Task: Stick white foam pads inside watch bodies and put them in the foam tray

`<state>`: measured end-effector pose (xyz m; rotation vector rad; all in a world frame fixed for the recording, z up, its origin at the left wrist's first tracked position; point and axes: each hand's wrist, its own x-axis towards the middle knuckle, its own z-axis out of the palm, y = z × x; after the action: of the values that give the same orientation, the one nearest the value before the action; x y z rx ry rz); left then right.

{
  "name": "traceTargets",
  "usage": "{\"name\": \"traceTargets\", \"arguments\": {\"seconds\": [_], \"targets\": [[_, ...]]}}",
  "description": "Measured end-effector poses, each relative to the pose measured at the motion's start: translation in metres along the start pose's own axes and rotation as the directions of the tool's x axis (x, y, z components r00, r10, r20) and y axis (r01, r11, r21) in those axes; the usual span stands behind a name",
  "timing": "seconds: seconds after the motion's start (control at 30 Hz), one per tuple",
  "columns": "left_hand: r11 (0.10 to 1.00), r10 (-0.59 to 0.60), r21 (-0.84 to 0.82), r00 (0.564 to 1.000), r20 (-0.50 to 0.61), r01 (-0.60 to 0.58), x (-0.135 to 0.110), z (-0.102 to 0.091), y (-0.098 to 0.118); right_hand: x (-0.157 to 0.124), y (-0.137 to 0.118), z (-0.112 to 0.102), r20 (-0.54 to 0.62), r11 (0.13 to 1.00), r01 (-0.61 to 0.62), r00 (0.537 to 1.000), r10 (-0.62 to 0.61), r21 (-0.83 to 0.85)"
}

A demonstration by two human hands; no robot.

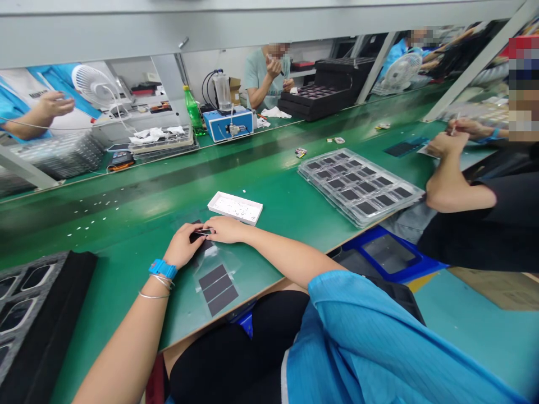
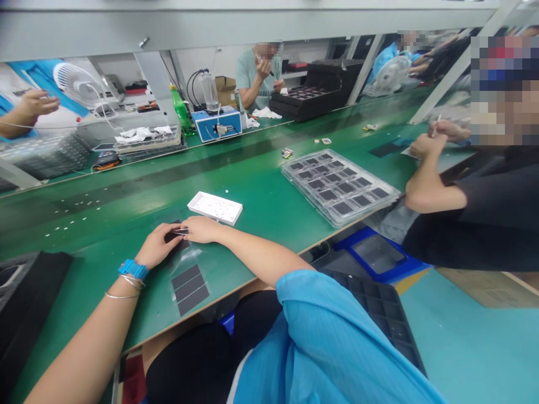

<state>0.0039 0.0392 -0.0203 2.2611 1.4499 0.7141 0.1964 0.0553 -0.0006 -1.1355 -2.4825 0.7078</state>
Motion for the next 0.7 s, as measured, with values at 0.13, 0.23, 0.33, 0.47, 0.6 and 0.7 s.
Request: {"name": "traceTargets", "arguments": {"seconds": [0.13, 0.23, 0.33, 0.47, 0.6, 0.7], "targets": [[1.0, 0.001, 0.005, 1.0, 0.008, -0.002, 0.0, -0.0005, 0.0008, -0.0009, -0.0011, -0.0012, 0.002, 1.0, 0.007, 1.0, -0.007, -0.013], [1.0, 0.001, 0.003, 1.0, 0.011, -0.001, -0.0001, -0.0006, 0.0009, -0.0014, -0.0022, -0.0022, 0.019, 0.999, 0.007, 1.0, -0.006, -0.034], [1.0, 0.003, -0.001, 1.0, 0.008, -0.003, -0.0001, -0.0004, 0.0004, -0.0016, -0.0026, -0.0024, 0.026, 0.999, 0.002, 1.0, -0.001, -0.05], [1.0, 0.0, -0.005, 1.0, 0.012, 0.0, 0.0004, -0.0003, 0.0, -0.0017, -0.0027, -0.0023, 0.02, 0.999, 0.006, 1.0, -0.005, -0.039], [1.0, -0.005, -0.006, 1.0, 0.017, 0.005, 0.0006, -0.0008, 0.0007, -0.0021, -0.0036, -0.0033, 0.038, 0.999, 0.001, 0.999, 0.001, -0.051], [1.0, -0.014, -0.011, 1.0, 0.026, 0.015, -0.0004, -0.0018, 0.0036, -0.003, -0.0043, -0.0042, 0.056, 0.998, -0.008, 0.998, 0.011, -0.06]]}}
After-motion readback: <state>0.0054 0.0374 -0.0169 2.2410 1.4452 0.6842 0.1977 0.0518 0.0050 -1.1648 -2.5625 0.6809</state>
